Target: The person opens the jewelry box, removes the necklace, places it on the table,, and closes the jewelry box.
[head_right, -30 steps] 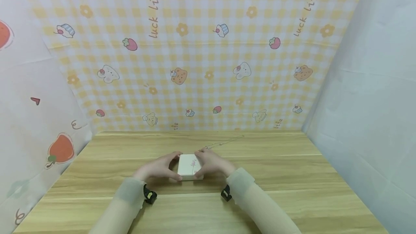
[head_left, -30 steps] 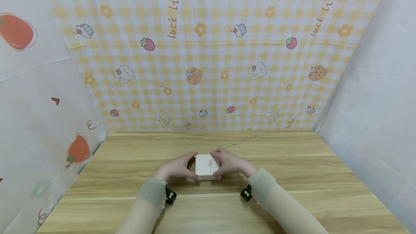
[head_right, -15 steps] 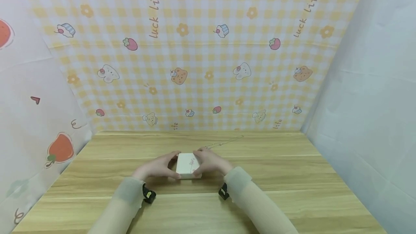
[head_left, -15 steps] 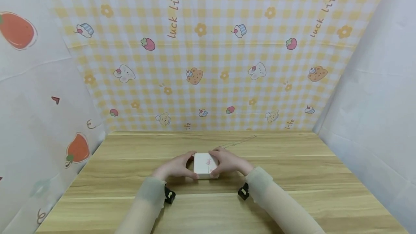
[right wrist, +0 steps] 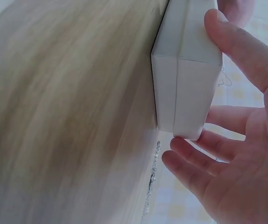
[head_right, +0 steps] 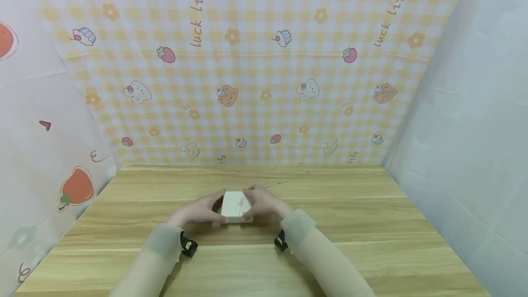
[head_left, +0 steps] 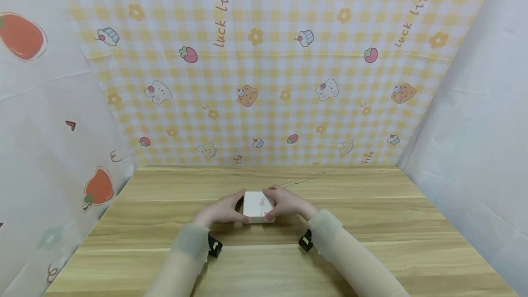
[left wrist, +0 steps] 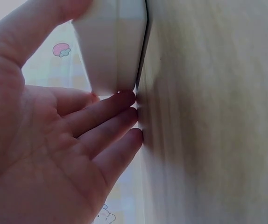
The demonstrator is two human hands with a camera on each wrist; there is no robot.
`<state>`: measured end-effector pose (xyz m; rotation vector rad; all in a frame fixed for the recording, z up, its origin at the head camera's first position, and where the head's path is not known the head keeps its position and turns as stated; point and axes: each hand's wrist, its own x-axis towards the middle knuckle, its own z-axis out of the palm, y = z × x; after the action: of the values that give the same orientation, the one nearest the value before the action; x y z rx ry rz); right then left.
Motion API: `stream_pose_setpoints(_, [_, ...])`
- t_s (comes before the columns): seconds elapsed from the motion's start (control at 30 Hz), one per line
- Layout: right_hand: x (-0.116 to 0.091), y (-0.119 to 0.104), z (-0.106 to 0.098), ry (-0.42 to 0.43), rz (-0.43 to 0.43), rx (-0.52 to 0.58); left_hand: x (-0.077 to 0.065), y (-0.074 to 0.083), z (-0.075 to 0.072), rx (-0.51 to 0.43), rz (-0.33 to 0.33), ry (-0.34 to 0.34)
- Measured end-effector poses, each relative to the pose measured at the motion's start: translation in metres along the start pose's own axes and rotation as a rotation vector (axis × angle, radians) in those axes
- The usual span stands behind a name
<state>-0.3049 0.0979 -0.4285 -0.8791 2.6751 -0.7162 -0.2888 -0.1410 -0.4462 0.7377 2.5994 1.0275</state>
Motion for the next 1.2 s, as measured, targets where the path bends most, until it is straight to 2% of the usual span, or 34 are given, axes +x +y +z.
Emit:
stream_pose_setpoints(0.13, [0.003, -0.002, 0.0, 0.011, -0.001, 0.021, 0.0, 0.0, -0.001, -0.006, 0.004, 0.017])
stream_pose_setpoints(0.37, [0.011, -0.004, 0.002, 0.024, 0.007, 0.035, -0.002, 0.001, -0.002, 0.001, -0.039, 0.042])
stream_pose_setpoints(0.57, [0.02, -0.002, 0.002, 0.018, 0.026, 0.041, -0.004, 0.0, -0.003, -0.007, -0.037, 0.057])
stream_pose_setpoints(0.97, [0.038, 0.002, -0.001, 0.022, 0.012, 0.077, -0.002, 0.0, -0.004, -0.024, -0.032, 0.071])
stream_pose_setpoints(1.2, [0.053, 0.005, -0.005, 0.006, 0.017, 0.076, -0.004, 0.0, -0.005, 0.013, -0.062, 0.085])
